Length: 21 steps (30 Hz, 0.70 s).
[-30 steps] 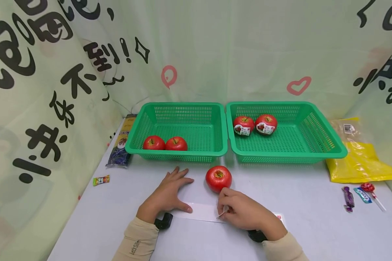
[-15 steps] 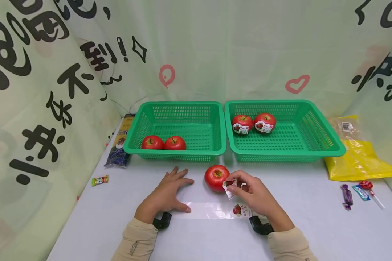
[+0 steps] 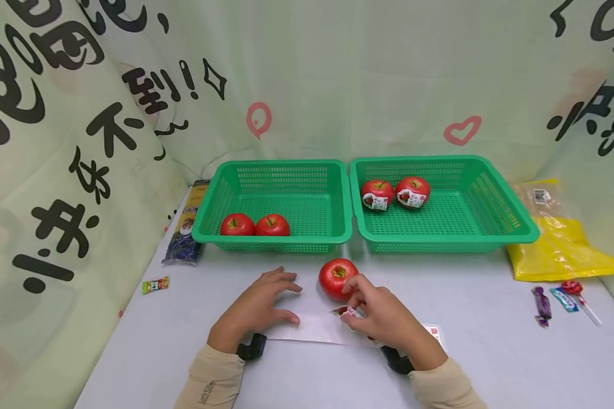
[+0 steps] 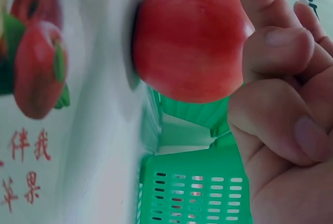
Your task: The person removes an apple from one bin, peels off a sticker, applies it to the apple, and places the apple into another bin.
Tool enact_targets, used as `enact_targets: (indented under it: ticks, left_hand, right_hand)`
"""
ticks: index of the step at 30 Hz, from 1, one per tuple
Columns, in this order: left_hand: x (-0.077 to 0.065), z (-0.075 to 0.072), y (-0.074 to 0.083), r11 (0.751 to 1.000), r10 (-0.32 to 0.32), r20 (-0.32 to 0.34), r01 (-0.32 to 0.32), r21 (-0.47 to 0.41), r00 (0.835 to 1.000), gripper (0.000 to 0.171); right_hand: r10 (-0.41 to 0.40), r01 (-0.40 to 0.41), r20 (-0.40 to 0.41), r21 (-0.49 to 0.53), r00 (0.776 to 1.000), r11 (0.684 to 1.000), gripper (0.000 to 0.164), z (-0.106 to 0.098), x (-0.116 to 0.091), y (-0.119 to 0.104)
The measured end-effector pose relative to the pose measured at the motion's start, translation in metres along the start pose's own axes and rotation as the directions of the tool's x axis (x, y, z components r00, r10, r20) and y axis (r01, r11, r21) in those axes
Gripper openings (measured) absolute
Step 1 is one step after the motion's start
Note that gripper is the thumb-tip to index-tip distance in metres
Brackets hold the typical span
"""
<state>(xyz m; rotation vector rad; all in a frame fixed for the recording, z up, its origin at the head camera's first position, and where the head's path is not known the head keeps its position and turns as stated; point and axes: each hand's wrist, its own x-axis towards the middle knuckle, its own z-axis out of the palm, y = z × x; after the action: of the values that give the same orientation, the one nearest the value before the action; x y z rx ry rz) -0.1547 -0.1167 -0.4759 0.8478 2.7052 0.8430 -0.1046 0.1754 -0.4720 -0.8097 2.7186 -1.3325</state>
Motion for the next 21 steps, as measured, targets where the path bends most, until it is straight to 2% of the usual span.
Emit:
enact_targets:
  ticks: [2, 5, 7, 9, 11, 13, 16, 21]
  left_hand:
    - [-0.002, -0.003, 0.003, 0.998, 0.050, -0.064, -0.051, -0.022, 0.997, 0.045]
    - [-0.004, -0.006, 0.015, 0.984, 0.148, -0.134, -0.160, -0.082, 0.980, 0.042]
    - [-0.002, -0.006, 0.027, 0.963, 0.214, -0.119, -0.230, -0.142, 0.969, 0.046]
    - [0.001, -0.004, 0.040, 0.945, 0.267, -0.069, -0.275, -0.179, 0.961, 0.045]
    - [0.006, 0.000, 0.049, 0.933, 0.315, -0.018, -0.313, -0.177, 0.949, 0.034]
    - [0.011, 0.002, 0.055, 0.930, 0.338, -0.005, -0.335, -0.152, 0.941, 0.020]
    - [0.017, 0.003, 0.057, 0.938, 0.306, -0.035, -0.308, -0.159, 0.951, 0.009]
    - [0.021, 0.003, 0.054, 0.944, 0.149, -0.111, -0.174, -0.279, 0.983, 0.013]
  right_hand:
    - [-0.011, 0.010, -0.010, -0.064, 1.000, 0.998, 0.040, 0.002, 0.001, -0.002]
    - [-0.026, 0.024, -0.014, -0.128, 1.000, 0.991, 0.040, 0.005, 0.000, -0.005]
    - [-0.028, 0.028, 0.002, -0.128, 1.000, 0.991, 0.040, 0.006, 0.000, -0.007]
    - [-0.038, 0.040, 0.019, -0.116, 0.999, 0.992, 0.041, 0.006, -0.001, -0.008]
    - [-0.054, 0.057, 0.029, -0.102, 0.998, 0.993, 0.043, 0.006, -0.001, -0.008]
    - [-0.079, 0.080, 0.024, -0.082, 0.997, 0.993, 0.043, 0.005, -0.001, -0.008]
    - [-0.100, 0.098, -0.040, -0.047, 0.994, 0.994, 0.042, 0.004, 0.001, -0.005]
    - [-0.056, 0.049, -0.222, -0.039, 0.973, 0.998, 0.027, 0.000, 0.002, 0.003]
